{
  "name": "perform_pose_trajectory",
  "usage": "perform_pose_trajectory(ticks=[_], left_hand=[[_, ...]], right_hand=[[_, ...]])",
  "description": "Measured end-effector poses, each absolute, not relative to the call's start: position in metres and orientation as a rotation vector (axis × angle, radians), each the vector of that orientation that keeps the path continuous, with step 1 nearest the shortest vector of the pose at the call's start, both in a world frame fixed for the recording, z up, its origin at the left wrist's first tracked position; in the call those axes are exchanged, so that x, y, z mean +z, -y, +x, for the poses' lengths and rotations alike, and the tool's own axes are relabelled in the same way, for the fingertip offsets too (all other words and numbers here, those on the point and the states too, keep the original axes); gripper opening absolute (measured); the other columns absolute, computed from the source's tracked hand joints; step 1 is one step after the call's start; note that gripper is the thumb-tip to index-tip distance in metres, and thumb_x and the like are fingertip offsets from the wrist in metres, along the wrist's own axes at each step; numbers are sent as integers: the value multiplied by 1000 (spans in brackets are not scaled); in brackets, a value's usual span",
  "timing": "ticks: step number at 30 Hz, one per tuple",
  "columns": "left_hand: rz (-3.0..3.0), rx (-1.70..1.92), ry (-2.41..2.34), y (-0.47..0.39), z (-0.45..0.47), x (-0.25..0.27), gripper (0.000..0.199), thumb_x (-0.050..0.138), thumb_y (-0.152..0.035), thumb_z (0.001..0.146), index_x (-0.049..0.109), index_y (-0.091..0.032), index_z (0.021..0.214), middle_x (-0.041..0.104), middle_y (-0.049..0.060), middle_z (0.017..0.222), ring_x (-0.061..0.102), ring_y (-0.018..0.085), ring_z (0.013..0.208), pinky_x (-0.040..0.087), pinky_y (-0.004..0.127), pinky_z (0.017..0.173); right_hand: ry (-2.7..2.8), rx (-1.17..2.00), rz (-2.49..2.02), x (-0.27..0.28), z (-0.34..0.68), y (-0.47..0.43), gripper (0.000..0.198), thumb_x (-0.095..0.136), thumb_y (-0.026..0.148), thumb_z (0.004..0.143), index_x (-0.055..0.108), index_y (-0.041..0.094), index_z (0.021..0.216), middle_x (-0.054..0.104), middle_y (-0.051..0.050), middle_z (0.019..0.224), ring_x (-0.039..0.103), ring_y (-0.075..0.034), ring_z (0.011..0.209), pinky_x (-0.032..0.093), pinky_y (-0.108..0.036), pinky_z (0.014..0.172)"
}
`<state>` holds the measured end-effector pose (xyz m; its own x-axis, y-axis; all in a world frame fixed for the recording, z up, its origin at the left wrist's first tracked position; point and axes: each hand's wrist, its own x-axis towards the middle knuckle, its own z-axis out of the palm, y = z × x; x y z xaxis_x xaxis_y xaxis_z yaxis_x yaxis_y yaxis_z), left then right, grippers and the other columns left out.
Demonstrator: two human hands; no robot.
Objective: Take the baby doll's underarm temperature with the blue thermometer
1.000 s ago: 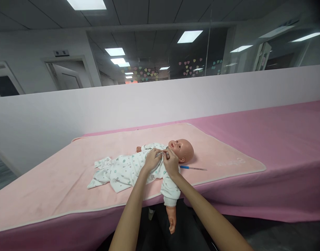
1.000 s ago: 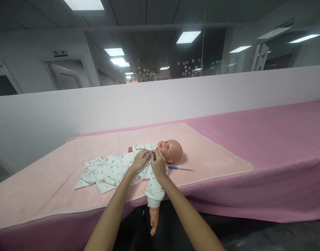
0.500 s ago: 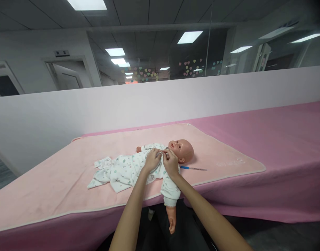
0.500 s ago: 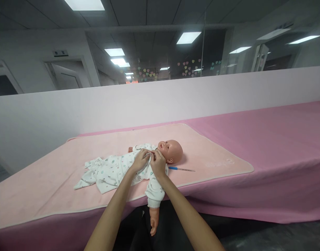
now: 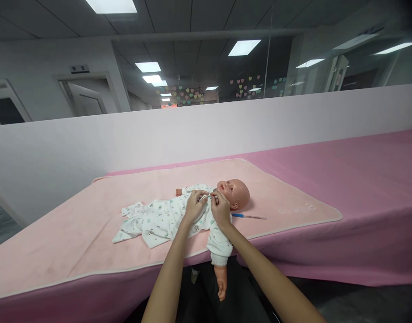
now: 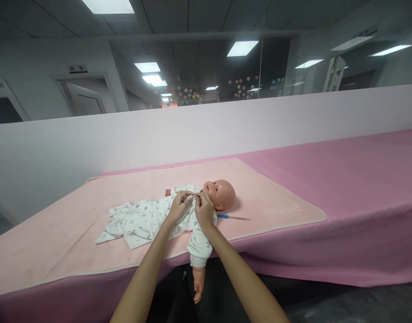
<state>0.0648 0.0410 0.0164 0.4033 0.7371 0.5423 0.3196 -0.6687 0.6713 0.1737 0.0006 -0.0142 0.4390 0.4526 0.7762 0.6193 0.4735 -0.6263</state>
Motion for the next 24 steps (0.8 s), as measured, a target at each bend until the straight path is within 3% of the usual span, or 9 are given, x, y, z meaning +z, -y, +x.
perform_pose_trajectory(ticks=[8, 15, 24], left_hand=[[2190, 1171, -953, -38, 66, 18, 12, 49, -19, 73, 60, -21, 78, 52, 1, 91, 51, 16, 90, 41, 28, 81], [2095, 1280, -962, -35, 67, 18, 17, 47, -21, 74, 47, -17, 57, 50, 1, 80, 50, 13, 76, 41, 25, 73], [2208, 1297, -955, -21, 39, 13, 20, 58, -27, 72, 54, -17, 55, 53, 5, 97, 53, 16, 92, 42, 29, 82]], right_hand=[[1189, -134, -1140, -15, 174, -1, 18, 42, 18, 82, 60, 18, 80, 62, -4, 78, 54, -15, 66, 42, -26, 65], [1180, -142, -1134, -15, 174, -2, 19, 42, 17, 82, 61, 17, 81, 63, -4, 79, 54, -14, 65, 42, -25, 64], [1190, -177, -1136, -14, 175, 1, 20, 40, 17, 82, 60, 17, 81, 64, -5, 80, 56, -15, 70, 43, -26, 67]])
